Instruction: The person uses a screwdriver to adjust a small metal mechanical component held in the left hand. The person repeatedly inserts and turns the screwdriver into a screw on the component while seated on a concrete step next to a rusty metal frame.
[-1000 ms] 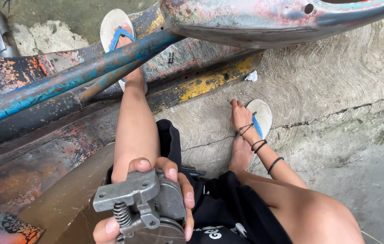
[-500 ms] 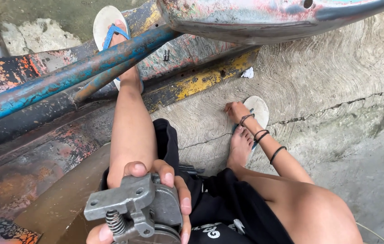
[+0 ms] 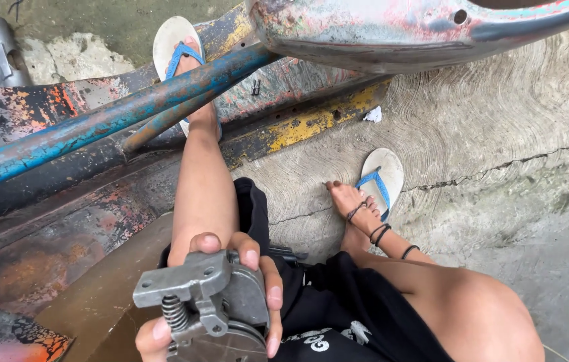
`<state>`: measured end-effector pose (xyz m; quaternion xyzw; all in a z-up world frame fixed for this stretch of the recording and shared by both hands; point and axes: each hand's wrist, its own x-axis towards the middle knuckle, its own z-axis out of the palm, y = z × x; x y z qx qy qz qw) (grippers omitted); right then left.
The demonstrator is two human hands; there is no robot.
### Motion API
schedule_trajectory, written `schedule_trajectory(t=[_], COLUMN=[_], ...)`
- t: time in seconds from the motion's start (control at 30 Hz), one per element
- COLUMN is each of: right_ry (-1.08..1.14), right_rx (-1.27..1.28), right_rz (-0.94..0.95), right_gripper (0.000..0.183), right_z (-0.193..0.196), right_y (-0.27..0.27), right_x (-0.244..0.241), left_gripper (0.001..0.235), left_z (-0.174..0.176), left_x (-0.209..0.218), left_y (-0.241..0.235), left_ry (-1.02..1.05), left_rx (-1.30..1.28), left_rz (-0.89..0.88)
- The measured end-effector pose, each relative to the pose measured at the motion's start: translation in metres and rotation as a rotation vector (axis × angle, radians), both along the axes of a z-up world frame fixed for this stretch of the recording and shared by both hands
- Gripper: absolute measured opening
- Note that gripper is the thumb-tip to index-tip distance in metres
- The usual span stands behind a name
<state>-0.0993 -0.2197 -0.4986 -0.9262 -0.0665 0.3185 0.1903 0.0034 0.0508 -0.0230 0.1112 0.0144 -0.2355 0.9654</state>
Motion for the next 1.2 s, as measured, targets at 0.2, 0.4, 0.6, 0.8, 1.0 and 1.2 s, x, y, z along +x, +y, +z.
schedule_trajectory(t=[0.2, 0.4, 0.6, 0.8, 1.0, 1.2], right_ry=[0.33, -0.165, -0.045, 0.17, 0.19, 0.325], right_rx=[0.068, -0.302, -0.218, 0.145, -0.161, 0.885], right_rz=[-0.257, 0.084, 0.206, -0.119, -0.203, -0.482], right_gripper=[0.04, 0.018, 0.054, 0.022, 0.036, 0.024], right_z=[0.008, 0.004, 0.007, 0.015, 0.013, 0.082], right_y=[-0.061, -0.028, -0.016, -0.035, -0.06, -0.085], right_x=[0.075, 0.033, -0.004, 0.017, 0.062, 0.093], left_gripper=[0.058, 0.057, 0.061, 0.06, 0.058, 0.057], left_z=[0.007, 0.003, -0.006, -0.006, 0.006, 0.011], left_x=[0.0, 0.004, 0.006, 0.0, -0.004, -0.005], left_y=[-0.004, -0.005, 0.002, 0.005, 0.0, -0.008], left_ry=[0.057, 0.015, -0.023, 0.006, 0.116, 0.158], left_rx=[0.04, 0.003, -0.055, -0.043, 0.023, 0.081], left_rz=[0.019, 0.004, -0.111, -0.084, -0.014, 0.077])
